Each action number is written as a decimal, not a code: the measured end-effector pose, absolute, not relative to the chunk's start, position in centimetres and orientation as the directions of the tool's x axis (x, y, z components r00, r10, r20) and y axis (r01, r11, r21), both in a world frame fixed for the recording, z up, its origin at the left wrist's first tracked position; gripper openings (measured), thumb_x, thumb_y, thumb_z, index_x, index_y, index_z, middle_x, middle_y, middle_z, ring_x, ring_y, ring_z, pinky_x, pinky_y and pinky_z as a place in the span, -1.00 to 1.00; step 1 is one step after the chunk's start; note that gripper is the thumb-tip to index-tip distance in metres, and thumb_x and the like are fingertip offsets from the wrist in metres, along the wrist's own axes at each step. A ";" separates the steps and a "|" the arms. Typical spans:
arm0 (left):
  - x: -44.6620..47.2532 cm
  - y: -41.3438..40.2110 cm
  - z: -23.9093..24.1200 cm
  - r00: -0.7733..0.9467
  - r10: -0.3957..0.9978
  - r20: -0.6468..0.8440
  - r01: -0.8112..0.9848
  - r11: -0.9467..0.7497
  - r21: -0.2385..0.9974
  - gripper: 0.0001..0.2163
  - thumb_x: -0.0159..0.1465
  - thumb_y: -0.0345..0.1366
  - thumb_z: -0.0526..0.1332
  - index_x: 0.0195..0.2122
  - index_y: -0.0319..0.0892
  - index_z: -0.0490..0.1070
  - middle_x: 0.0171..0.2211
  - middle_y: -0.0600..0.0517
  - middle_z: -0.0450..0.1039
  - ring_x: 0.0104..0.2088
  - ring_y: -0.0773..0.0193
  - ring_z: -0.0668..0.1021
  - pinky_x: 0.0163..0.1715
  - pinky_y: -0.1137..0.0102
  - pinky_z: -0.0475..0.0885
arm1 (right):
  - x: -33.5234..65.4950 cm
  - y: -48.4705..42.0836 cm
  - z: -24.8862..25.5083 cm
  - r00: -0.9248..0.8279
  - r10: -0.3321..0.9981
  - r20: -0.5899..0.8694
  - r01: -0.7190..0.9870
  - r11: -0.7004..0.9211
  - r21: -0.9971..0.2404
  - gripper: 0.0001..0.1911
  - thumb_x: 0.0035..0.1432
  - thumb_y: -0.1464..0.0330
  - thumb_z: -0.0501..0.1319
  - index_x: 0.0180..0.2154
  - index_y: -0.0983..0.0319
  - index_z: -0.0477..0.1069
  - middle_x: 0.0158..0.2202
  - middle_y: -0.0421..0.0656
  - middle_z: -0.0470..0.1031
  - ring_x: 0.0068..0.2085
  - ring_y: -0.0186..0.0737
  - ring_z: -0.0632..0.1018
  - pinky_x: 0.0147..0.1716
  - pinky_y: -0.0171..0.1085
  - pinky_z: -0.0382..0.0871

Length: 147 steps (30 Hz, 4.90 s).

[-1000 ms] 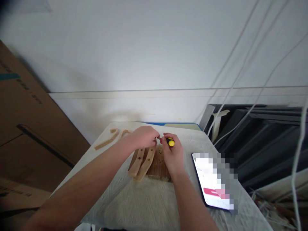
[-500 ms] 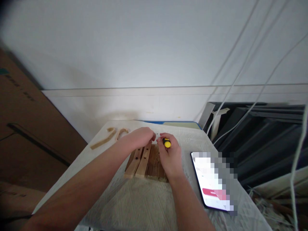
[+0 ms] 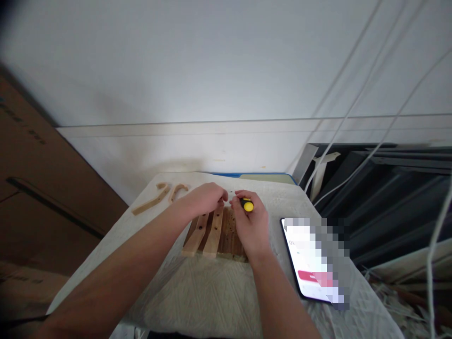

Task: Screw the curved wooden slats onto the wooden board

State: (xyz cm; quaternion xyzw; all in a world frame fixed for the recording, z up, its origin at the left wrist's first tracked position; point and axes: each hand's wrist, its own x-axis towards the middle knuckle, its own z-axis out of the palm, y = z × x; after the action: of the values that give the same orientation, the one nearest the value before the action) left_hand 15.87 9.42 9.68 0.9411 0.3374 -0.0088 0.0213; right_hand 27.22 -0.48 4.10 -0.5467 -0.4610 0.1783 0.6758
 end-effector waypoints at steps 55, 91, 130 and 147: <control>10.5 7.8 13.1 0.616 0.622 0.484 0.449 -0.782 0.433 -0.61 0.40 -0.09 -0.02 0.02 -0.24 0.41 0.02 -0.14 0.48 0.04 0.19 0.49 0.07 0.31 0.33 | 27.4 -0.5 5.2 0.624 0.755 0.204 -0.317 0.482 -0.817 -0.79 -0.05 0.31 0.39 -0.39 0.21 0.41 -0.32 -0.23 0.54 -0.48 -0.34 0.58 -0.49 -0.34 0.41; -8.1 2.3 4.2 0.405 0.887 0.224 0.716 -0.460 0.526 -0.84 0.27 -0.32 0.18 -0.30 -0.20 0.56 -0.31 0.00 0.55 -0.29 0.27 0.51 -0.24 0.40 0.37 | 7.8 -4.6 7.0 0.190 0.832 0.521 -0.232 0.553 -0.800 -0.92 0.07 0.43 0.32 -0.35 0.20 0.45 -0.21 -0.15 0.55 -0.40 -0.26 0.61 -0.39 -0.20 0.51; 10.3 6.8 5.2 0.683 0.673 0.284 0.442 -0.690 0.574 -0.78 0.30 -0.24 0.16 -0.27 -0.18 0.58 -0.38 0.02 0.54 -0.40 0.34 0.49 -0.37 0.49 0.30 | 27.5 0.8 5.6 0.452 0.841 0.299 -0.224 0.431 -0.874 -0.73 -0.03 0.21 0.37 -0.38 0.22 0.37 -0.45 -0.22 0.55 -0.64 -0.42 0.39 -0.67 -0.38 0.17; 10.8 6.8 4.4 0.634 0.731 0.252 0.467 -0.621 0.629 -0.79 0.26 -0.24 0.18 -0.29 -0.21 0.58 -0.37 0.03 0.56 -0.41 0.35 0.50 -0.39 0.49 0.30 | 27.2 1.0 5.3 0.415 0.845 0.337 -0.235 0.457 -0.858 -0.76 -0.06 0.31 0.38 -0.33 0.20 0.39 -0.35 -0.23 0.54 -0.55 -0.44 0.36 -0.55 -0.36 0.20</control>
State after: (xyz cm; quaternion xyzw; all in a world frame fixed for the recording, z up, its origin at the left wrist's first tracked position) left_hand 10.76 6.78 4.38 0.8647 0.3465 0.2509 0.2632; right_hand 27.19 0.97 5.28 -0.3772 -0.4044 0.3595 0.7517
